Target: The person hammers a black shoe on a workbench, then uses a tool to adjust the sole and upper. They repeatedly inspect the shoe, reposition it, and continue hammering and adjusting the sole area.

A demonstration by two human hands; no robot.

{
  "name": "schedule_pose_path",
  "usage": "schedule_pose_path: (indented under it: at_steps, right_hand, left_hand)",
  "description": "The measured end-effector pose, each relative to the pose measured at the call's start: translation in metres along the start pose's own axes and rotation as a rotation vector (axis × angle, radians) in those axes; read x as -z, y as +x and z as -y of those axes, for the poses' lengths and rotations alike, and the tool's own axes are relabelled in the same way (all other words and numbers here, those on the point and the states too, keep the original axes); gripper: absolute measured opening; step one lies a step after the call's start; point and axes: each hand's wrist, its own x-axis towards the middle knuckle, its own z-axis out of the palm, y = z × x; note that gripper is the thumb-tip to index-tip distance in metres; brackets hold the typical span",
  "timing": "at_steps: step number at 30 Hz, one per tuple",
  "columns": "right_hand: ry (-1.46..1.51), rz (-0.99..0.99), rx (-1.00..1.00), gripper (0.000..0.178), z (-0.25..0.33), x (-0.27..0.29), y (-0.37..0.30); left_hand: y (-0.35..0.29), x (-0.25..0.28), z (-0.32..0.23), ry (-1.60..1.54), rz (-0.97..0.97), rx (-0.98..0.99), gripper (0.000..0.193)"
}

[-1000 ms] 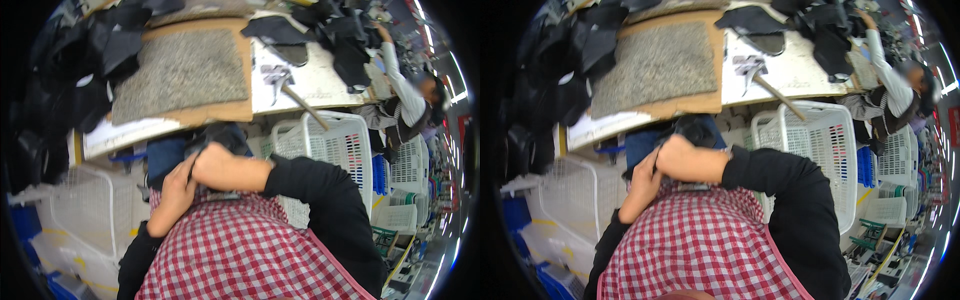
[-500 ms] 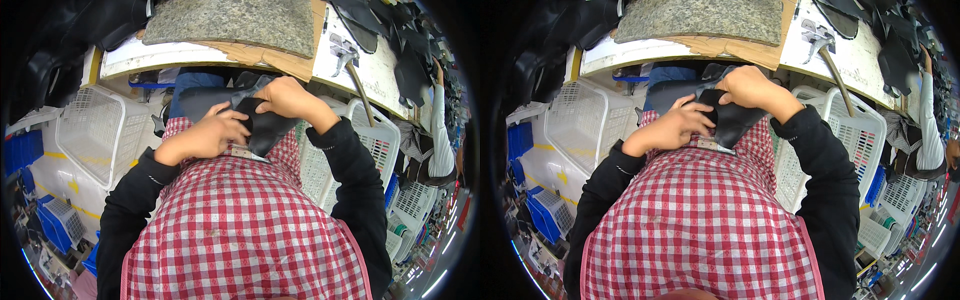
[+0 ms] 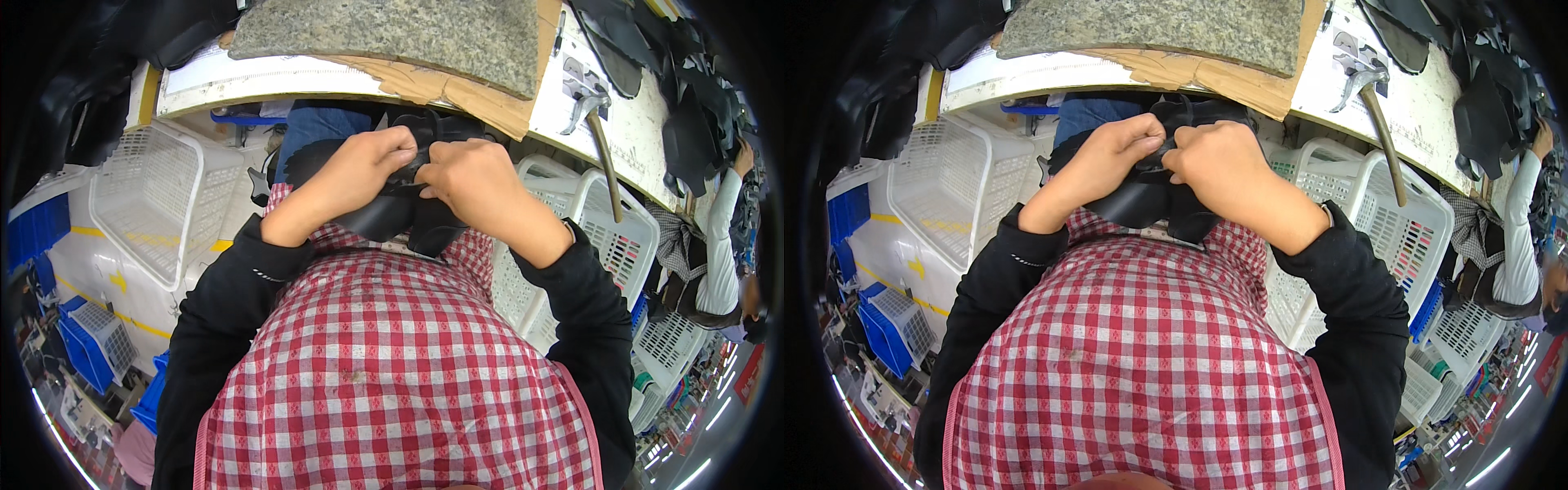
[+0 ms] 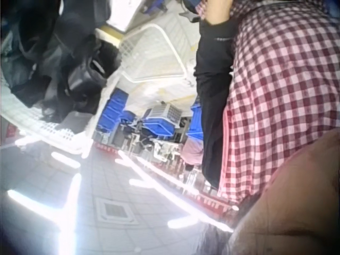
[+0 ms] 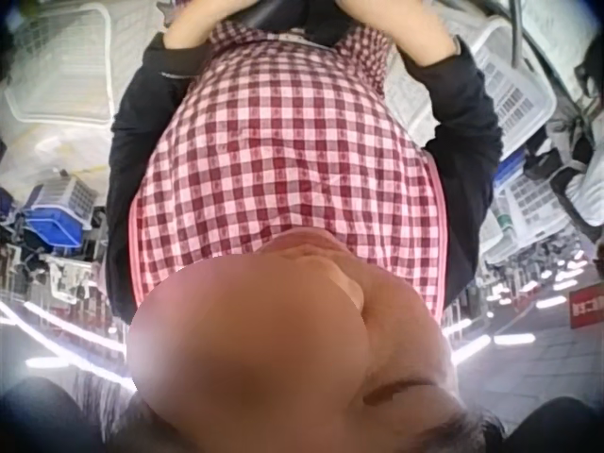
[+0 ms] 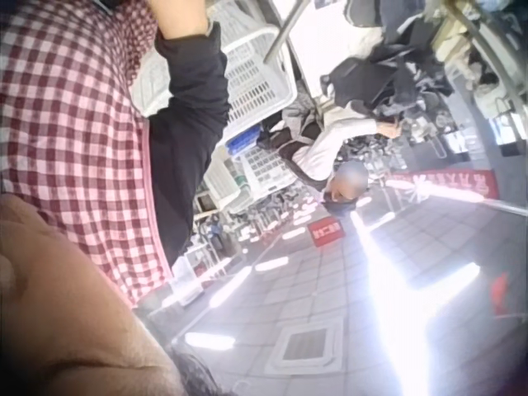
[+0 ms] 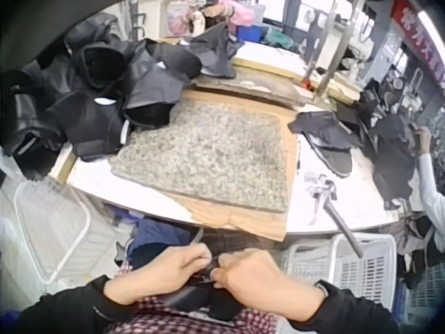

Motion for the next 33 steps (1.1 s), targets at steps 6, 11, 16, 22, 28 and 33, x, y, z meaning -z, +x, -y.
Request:
schedule_pose_path:
  at_steps: [6, 11, 16, 22, 28, 33]
  right_hand:
    - [-0.048, 0.005, -0.009, 0.011, 0.0, -0.003, 0.006]
    - [0.052, 0.025, -0.052, 0.013, -0.011, -0.003, 0.001]
    - [0.007, -0.1, -0.077, 0.023, 0.004, -0.001, -0.002]
    - [0.125, -0.099, -0.142, 0.03, 0.002, 0.011, -0.003]
    - [0.158, 0.058, -0.202, 0.03, -0.011, 0.014, 0.003]
    - [0.261, 0.166, -0.284, 0.027, -0.013, 0.014, 0.01]
  left_hand:
    - [0.02, 0.005, 0.002, 0.21, 0.053, 0.007, 0.024]
    - [-0.008, 0.018, 0.008, -0.4, 0.133, 0.27, 0.023]
    - [-0.021, 0.002, 0.01, -0.298, -0.024, 0.229, 0.025]
    - [-0.019, 0.006, 0.011, -0.659, -0.101, 0.384, 0.021]
    - [-0.027, 0.002, 0.013, -0.704, -0.095, 0.341, 0.023]
    - [-0.034, 0.001, 0.012, -0.689, -0.109, 0.295, 0.026]
